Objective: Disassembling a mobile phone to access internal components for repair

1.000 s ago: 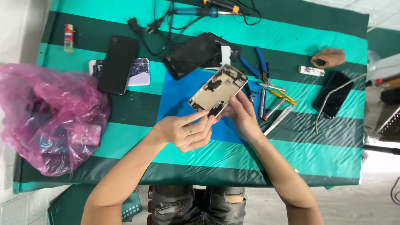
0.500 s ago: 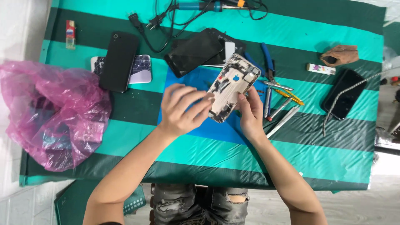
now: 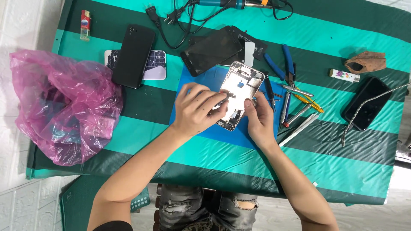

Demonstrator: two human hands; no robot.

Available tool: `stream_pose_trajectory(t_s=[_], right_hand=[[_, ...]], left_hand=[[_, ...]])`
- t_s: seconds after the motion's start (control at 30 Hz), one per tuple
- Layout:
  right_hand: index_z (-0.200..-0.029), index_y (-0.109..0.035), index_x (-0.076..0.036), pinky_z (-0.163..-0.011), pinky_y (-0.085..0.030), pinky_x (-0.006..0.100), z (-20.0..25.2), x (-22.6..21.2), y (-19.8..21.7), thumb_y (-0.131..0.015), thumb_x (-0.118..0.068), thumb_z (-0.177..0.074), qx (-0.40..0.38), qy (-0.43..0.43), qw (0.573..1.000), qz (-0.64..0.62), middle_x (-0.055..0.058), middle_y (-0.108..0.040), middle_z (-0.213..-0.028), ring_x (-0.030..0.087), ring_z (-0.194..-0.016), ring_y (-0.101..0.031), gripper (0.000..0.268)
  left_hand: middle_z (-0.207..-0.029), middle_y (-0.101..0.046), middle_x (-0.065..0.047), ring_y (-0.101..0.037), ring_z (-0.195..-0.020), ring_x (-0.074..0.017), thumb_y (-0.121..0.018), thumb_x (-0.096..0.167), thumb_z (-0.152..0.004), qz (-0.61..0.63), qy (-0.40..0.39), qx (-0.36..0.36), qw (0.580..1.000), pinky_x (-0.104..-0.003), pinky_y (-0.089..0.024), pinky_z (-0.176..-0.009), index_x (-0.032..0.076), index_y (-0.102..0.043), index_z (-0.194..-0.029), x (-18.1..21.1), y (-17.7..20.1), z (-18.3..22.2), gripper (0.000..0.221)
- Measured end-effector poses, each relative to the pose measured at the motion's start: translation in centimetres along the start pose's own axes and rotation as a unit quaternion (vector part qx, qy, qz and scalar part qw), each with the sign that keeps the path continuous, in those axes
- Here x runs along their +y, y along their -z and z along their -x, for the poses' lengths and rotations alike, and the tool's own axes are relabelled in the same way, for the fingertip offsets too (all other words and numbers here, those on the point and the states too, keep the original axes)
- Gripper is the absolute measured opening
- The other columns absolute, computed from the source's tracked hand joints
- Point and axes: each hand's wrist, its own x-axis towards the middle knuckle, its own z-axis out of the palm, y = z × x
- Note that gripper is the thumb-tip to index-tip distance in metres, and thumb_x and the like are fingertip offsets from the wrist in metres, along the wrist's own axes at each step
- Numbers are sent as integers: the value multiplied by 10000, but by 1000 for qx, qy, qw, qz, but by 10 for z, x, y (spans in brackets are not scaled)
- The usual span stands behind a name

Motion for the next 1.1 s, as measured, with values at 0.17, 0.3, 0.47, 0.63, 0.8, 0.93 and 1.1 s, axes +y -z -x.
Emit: stream_pose_trajectory(t_s=[0.17,0.3,0.47,0.63,0.8,0.93,1.1], right_hand=[[-1277,-618,44,-619,-637,393,-2,-10,-3,-464,-117,-1095,-4,-2,1000,9,157,-677,-829,253,-794,-746,287],[-1281,-618,41,-621,-637,373,-7,-23,-7,-470,-116,-1096,-1,-14,1000,7,136,-653,-785,221,-768,-726,284],[-1263,-627,35,-612,-628,362,-10,-38,-11,-479,-128,-1087,2,-25,1000,8,149,-657,-761,217,-709,-708,281],[-1258,-623,50,-616,-618,343,-9,-32,-9,-488,-114,-1082,7,-39,999,-5,132,-659,-751,204,-706,-705,277],[-1261,-618,57,-637,-634,334,-7,-25,-7,-499,-99,-1078,8,-64,998,-21,144,-674,-796,186,-725,-703,268],[-1259,-620,62,-639,-638,339,-6,-20,-5,-500,-97,-1078,9,-69,997,-22,153,-681,-801,188,-720,-705,269],[-1272,-612,66,-673,-656,365,-4,-18,-3,-490,-79,-1080,15,-75,997,-27,168,-695,-843,194,-773,-717,270]], left_hand=[[-784,-676,16,-631,-722,-162,-777,173,-840,-6,-1,-12,1000,-357,-539,-768,138,-766,-973,3,1,-5,138],[-786,-683,11,-622,-719,-157,-692,107,-872,13,0,-15,1000,-357,-537,-788,122,-757,-1021,6,5,-9,164],[-805,-741,13,-669,-713,-165,-714,50,-849,112,128,-27,985,-343,-554,-771,128,-779,-1031,8,1,5,208],[-828,-781,-3,-722,-703,-166,-769,44,-852,224,277,-28,934,-317,-580,-729,114,-781,-1012,12,2,5,175],[-823,-794,-61,-735,-752,-119,-763,49,-898,304,414,-54,857,-268,-541,-734,124,-777,-1042,9,1,9,163],[-806,-793,-63,-704,-767,-69,-760,47,-899,322,448,-62,832,-242,-530,-749,110,-769,-1049,9,1,11,163],[-910,-799,-132,-760,-758,-137,-749,9,-910,386,477,-45,788,-246,-566,-729,66,-751,-1103,7,0,12,201]])
